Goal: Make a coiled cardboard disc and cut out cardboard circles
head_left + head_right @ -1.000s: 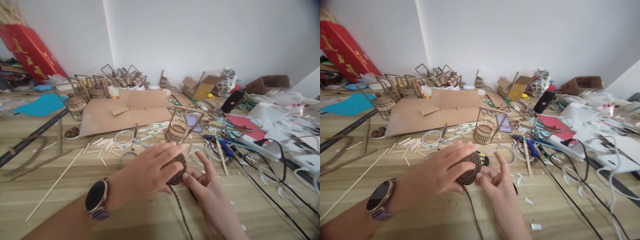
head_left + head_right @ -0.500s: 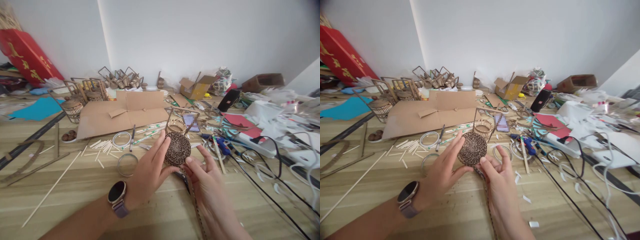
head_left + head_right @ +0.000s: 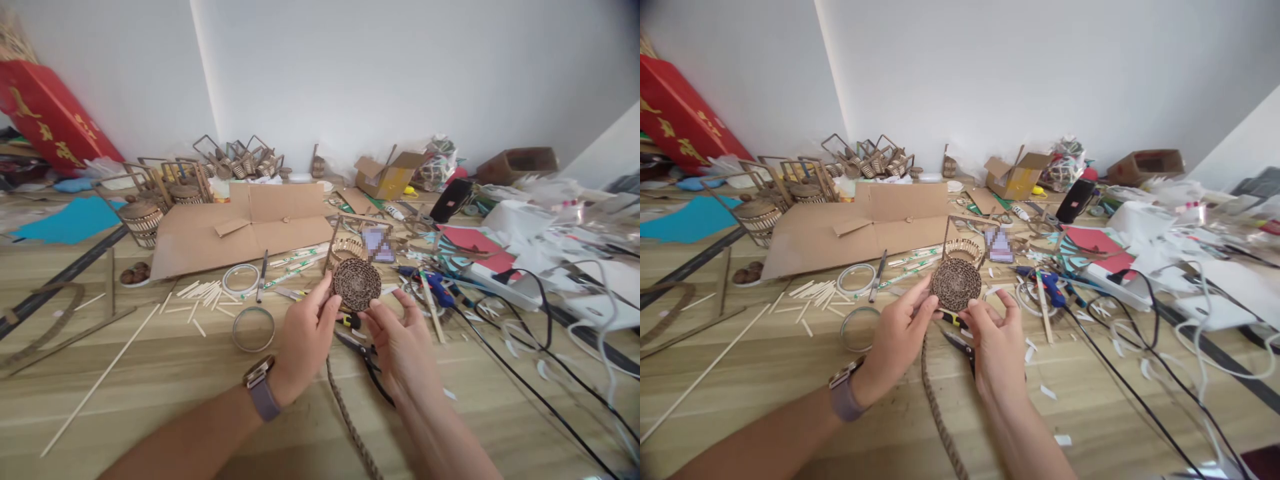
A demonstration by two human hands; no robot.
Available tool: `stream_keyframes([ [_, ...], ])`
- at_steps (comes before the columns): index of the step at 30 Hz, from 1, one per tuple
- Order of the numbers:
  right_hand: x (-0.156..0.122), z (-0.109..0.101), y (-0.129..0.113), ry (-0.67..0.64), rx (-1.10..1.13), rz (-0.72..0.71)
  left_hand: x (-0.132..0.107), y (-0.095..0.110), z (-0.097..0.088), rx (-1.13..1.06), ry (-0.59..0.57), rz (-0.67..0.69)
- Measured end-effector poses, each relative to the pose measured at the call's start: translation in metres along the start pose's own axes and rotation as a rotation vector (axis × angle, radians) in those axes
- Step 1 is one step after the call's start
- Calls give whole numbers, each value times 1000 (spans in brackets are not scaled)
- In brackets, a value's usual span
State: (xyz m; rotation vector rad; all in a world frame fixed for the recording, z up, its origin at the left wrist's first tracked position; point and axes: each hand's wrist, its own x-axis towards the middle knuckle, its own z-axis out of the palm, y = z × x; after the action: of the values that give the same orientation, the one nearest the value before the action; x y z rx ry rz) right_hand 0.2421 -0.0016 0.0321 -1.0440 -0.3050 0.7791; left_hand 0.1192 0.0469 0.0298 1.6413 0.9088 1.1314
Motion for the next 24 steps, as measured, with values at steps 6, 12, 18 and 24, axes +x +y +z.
stream_keyframes([
  [6,10,7,-2,22,14,-8,19,-2,13,-425,111,-221],
  [12,29,17,0,16,34,7,37,-10,29,-516,203,-267],
  [18,55,24,-2,34,47,13,65,-14,45,-554,189,-347],
  [24,79,31,-3,26,29,47,92,-17,53,-552,136,-447],
])
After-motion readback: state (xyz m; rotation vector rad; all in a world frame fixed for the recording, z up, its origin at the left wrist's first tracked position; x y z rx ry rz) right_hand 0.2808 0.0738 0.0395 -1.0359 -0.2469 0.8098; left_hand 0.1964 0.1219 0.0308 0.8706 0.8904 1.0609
